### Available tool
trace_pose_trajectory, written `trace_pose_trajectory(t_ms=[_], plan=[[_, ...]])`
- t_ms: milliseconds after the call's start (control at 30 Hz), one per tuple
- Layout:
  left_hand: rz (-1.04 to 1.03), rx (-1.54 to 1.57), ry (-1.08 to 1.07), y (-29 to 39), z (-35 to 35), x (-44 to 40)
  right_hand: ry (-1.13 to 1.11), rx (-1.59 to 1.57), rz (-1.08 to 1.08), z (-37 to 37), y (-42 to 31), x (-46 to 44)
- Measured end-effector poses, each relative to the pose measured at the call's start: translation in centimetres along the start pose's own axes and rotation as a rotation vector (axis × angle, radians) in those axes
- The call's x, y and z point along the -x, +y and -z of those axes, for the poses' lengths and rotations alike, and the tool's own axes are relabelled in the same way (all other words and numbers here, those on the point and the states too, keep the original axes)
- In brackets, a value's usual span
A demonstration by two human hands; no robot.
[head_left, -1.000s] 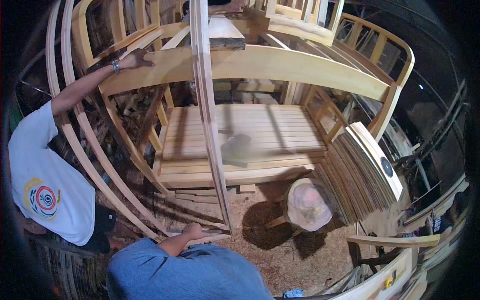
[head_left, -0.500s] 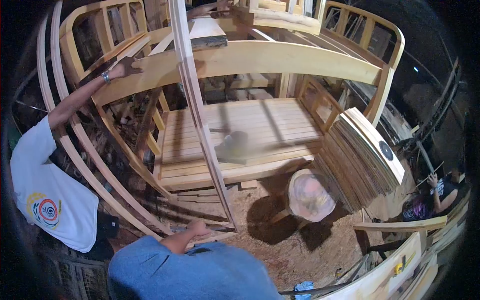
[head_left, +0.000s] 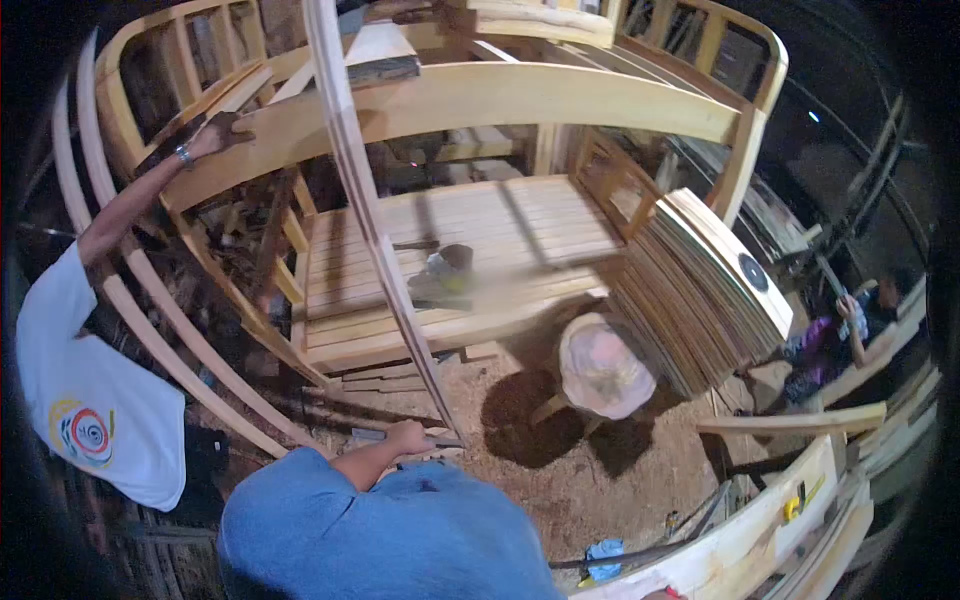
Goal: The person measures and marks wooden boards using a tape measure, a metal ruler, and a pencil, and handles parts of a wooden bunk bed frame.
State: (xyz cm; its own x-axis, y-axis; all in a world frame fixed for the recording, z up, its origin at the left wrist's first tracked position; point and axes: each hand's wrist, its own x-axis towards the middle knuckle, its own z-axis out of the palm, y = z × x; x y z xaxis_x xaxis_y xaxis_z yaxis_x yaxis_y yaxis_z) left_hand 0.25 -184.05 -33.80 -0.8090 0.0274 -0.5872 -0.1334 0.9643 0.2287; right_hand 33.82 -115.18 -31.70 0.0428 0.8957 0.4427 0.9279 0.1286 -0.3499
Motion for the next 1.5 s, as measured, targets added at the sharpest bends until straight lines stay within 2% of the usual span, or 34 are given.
trace_pose_trajectory(t_ms=[33,100,167,267,367,433,467,500,533,567,600,633,733,867,1133,1167,1233,1333,1433,1467,1500], plan=[[-0.046,-0.007,0.006,0.8,0.3,-0.9,0.009,-0.135,-0.037,-2.9,2.7,-0.8],[-0.131,-0.032,0.0,1.1,-0.3,-2.2,-0.033,0.145,0.01,3.4,-2.7,1.4],[-0.198,-0.034,-0.067,1.8,0.0,-3.4,-0.179,-0.013,0.235,1.5,2.0,1.0],[-0.346,-0.036,-0.037,3.0,0.9,-6.0,-0.148,-0.234,0.311,7.3,1.5,7.2],[-0.408,-0.115,-0.106,4.9,1.8,-8.7,-0.121,-0.533,0.124,11.4,3.3,16.1],[-0.394,-0.113,-0.164,7.0,3.4,-7.7,-0.167,-0.89,-0.3,17.7,1.7,22.6],[-0.401,-0.139,-0.148,7.3,2.5,-8.8,-0.162,-0.957,-0.492,21.3,0.8,25.4],[-0.422,-0.175,-0.138,8.4,2.2,-9.1,-0.094,-0.425,-0.088,23.8,2.3,29.8],[-0.502,-0.182,-0.176,9.4,1.6,-9.4,-0.107,-0.463,-0.377,25.8,3.7,33.1],[-0.579,-0.191,-0.223,11.0,2.2,-7.7,0.041,-0.764,-0.693,28.3,2.8,35.6],[-0.59,-0.129,-0.291,13.1,3.0,-5.2,-0.054,-0.351,-0.338,31.3,2.9,38.9],[-0.589,-0.061,-0.341,14.8,3.7,-3.0,0.0,0.085,-0.004,34.4,3.1,42.2],[-0.913,-0.025,-0.333,16.8,1.8,0.9,-0.046,0.14,-0.156,39.3,3.5,48.2],[-1.203,-0.06,-0.335,18.6,-0.5,8.9,-0.006,0.184,-0.184,39.4,6.3,50.1],[-1.681,-0.177,-0.355,16.0,-5.6,16.3,0.1,0.05,-0.248,39.4,7.1,50.8],[-1.764,-0.028,-0.36,15.3,-6.0,17.5,0.125,-0.008,-0.287,39.6,7.1,50.7],[-1.782,-0.104,-0.38,14.1,-5.1,20.8,0.242,-0.286,-0.363,39.1,8.0,51.7],[-1.811,0.005,-0.382,10.2,-5.2,24.3,0.221,-0.278,-0.282,42.3,7.1,51.5],[-1.857,0.032,-0.309,4.9,-5.9,25.8,0.293,-0.413,-0.367,42.1,7.9,52.7],[-1.804,-0.189,-0.326,3.3,-5.6,25.8,0.29,-0.469,-0.362,42.4,7.7,52.8],[-1.813,-0.162,-0.324,1.7,-5.2,26.7,0.294,-0.525,-0.352,42.6,7.7,52.3]])
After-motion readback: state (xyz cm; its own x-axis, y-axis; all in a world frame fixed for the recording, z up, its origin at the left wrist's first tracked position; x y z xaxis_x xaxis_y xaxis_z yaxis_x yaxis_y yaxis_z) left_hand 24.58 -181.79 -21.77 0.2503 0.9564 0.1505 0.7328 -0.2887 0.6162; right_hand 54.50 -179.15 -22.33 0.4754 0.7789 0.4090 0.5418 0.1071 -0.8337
